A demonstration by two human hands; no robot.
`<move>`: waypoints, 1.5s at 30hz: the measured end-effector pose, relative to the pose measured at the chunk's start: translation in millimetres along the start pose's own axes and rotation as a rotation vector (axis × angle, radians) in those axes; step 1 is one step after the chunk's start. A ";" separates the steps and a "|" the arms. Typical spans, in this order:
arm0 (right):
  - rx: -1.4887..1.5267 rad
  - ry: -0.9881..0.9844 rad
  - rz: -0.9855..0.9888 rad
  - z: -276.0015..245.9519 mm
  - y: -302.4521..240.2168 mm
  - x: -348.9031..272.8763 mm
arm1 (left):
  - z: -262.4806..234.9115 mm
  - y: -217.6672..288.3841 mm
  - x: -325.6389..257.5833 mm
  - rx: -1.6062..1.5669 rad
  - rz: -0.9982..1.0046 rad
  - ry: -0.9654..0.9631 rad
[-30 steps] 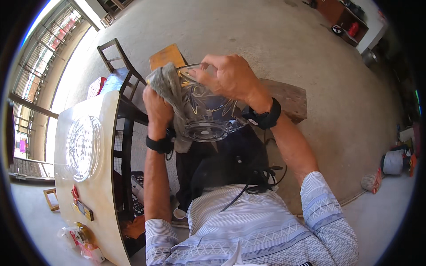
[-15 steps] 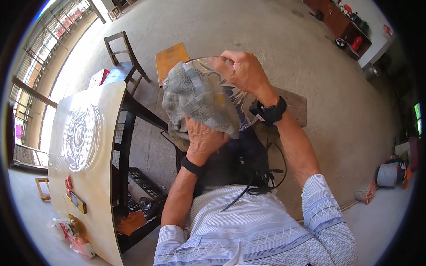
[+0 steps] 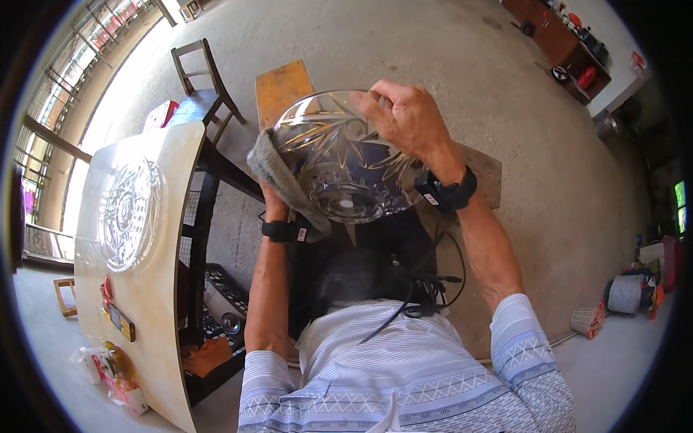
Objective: Cleaning the plastic cover and blades of an electric fan with a cloth.
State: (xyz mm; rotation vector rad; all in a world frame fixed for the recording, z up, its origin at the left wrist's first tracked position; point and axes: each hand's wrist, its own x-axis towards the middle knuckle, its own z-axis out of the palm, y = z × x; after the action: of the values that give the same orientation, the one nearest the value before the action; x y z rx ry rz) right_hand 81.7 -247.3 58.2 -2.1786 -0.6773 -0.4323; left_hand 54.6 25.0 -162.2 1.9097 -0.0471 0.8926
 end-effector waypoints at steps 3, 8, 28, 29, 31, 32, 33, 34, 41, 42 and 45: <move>-0.040 0.008 0.009 -4.1 -8.1 -2.2 | 10.9 -34.5 -19.5 -0.089 -0.027 0.003; -0.039 0.012 0.038 -8.2 0.7 -7.0 | 12.6 84.4 13.3 -0.103 0.054 -0.158; 0.011 0.060 0.013 -4.4 5.8 -3.4 | -3.1 59.3 24.8 0.185 0.267 -0.060; 0.006 0.054 0.020 -4.4 5.6 -3.8 | -1.2 36.4 11.6 0.162 0.212 -0.088; 0.000 0.032 0.027 -1.7 4.3 -3.9 | -1.9 -3.0 -18.4 0.134 0.127 -0.095; 0.012 0.042 0.017 -2.4 5.4 -4.6 | 3.0 -16.9 -29.8 0.116 0.104 -0.078; 0.025 0.053 0.006 -3.5 7.4 -5.4 | 8.3 -30.4 -40.7 0.098 0.082 -0.063; 0.040 0.063 -0.006 -4.6 8.3 -6.1 | 12.6 -44.3 -49.8 0.060 0.068 -0.053; 0.135 0.084 0.045 -10.6 4.8 -22.2 | 9.5 -74.5 -43.0 -0.933 -0.474 -0.078; 0.130 0.081 0.066 -15.4 12.0 -27.9 | 8.3 -56.5 -31.8 -1.025 -0.489 -0.079; 0.215 0.113 0.142 -15.9 41.6 -47.3 | -2.6 16.7 4.4 -1.049 -0.501 -0.069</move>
State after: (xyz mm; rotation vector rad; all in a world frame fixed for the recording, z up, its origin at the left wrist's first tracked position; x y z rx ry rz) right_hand 67.4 -297.5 19.4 -1.9683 -0.4807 -0.3869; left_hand 49.8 20.0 -146.2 0.8924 -0.0590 0.3221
